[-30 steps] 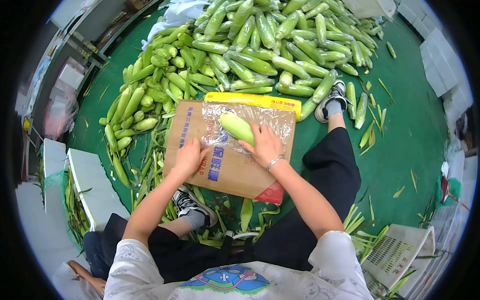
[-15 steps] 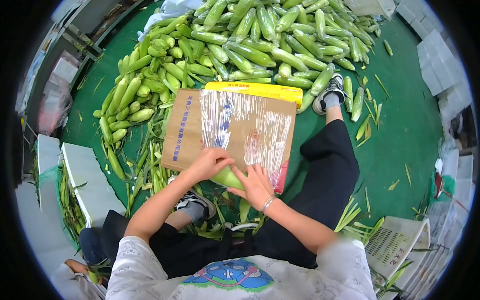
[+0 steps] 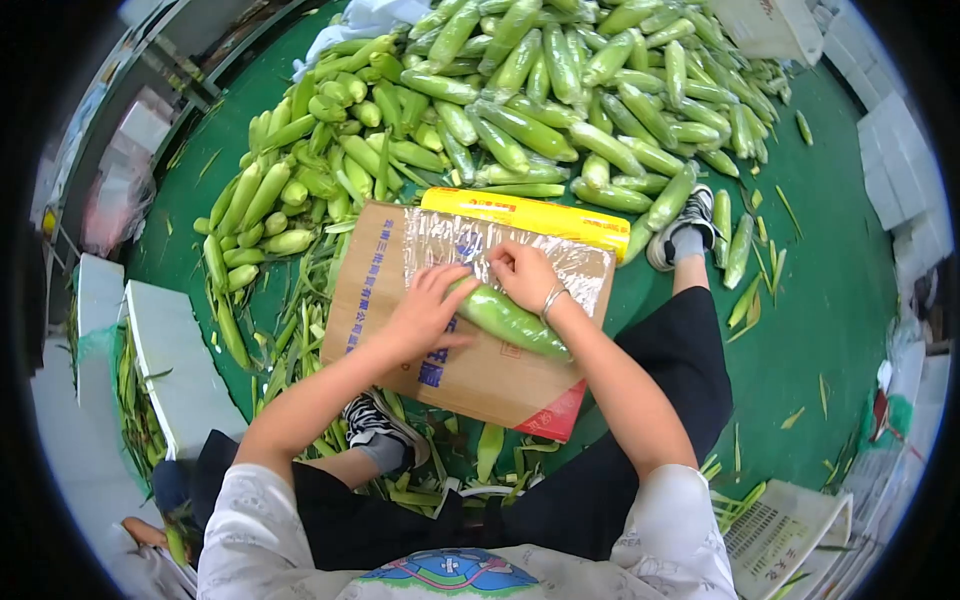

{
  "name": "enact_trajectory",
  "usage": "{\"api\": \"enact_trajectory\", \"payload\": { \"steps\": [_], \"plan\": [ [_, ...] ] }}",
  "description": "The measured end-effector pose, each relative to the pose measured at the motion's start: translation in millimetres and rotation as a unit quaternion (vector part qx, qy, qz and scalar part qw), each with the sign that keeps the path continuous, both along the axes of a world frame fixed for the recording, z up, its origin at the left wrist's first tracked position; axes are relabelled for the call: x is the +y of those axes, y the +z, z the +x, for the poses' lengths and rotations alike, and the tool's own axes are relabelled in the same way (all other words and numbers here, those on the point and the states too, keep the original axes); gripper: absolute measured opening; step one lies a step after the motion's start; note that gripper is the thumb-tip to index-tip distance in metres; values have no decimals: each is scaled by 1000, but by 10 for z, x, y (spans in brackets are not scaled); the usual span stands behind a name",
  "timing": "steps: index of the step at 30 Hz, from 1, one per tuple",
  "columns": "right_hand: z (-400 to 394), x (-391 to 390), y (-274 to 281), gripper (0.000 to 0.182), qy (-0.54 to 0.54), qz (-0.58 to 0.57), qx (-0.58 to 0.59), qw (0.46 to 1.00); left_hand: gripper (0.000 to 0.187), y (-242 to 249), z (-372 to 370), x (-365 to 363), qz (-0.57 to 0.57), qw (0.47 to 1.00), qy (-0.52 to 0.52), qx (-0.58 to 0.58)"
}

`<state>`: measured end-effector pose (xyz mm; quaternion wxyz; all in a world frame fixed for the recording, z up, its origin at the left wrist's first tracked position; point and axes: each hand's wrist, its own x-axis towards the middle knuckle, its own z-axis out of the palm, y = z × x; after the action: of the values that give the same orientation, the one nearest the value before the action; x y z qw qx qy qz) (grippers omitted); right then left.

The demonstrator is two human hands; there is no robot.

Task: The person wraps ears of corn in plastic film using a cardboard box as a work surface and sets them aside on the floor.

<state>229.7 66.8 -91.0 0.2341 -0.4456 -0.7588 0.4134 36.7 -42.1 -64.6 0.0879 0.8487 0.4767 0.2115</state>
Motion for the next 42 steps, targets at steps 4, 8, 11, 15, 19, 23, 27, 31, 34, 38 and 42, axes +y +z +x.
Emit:
{"api": "enact_trajectory", "payload": {
  "steps": [4, 8, 11, 15, 19, 23, 27, 31, 34, 38, 42],
  "plan": [
    [39, -45, 38, 37, 164, -153, 5, 974, 72, -142, 12, 295, 22, 998, -51, 23],
    [142, -446, 20, 53, 291, -143, -69, 944, 67, -47, 126, -263, -28, 998, -48, -43],
    [47, -882, 27, 66, 259, 121, -231, 930, 70, -19, 431, -1115, -510, 823, 145, -206],
    [49, -1033, 4, 70, 210, 214, -217, 929, 61, -21, 329, -1784, -715, 560, 153, -389],
    [131, -1168, 59, 62, 220, 103, -117, 963, 50, 206, -37, -2051, -809, 472, 174, -304],
    [606, -2113, 437, 40, 189, -28, 8, 982, 75, 486, -28, -2162, -658, 742, 126, 19],
    [779, -2828, 402, 30, -86, -273, 136, 948, 59, 595, 10, -1685, -579, 773, 193, -175],
    [683, -2629, 633, 17, -81, -445, 190, 871, 19, 707, 285, -1228, -248, 738, 304, -549],
    [296, -2356, 1138, 32, 38, -481, 192, 855, 28, 635, 537, -690, -167, 566, 372, -717],
    [-147, -1109, 745, 21, -283, -346, 371, 814, 37, 303, 889, 49, -204, 619, 123, -748],
    [808, 1405, -357, 21, -289, -296, 272, 869, 16, -242, -1169, 755, -42, 773, 377, -508]
  ]
}}
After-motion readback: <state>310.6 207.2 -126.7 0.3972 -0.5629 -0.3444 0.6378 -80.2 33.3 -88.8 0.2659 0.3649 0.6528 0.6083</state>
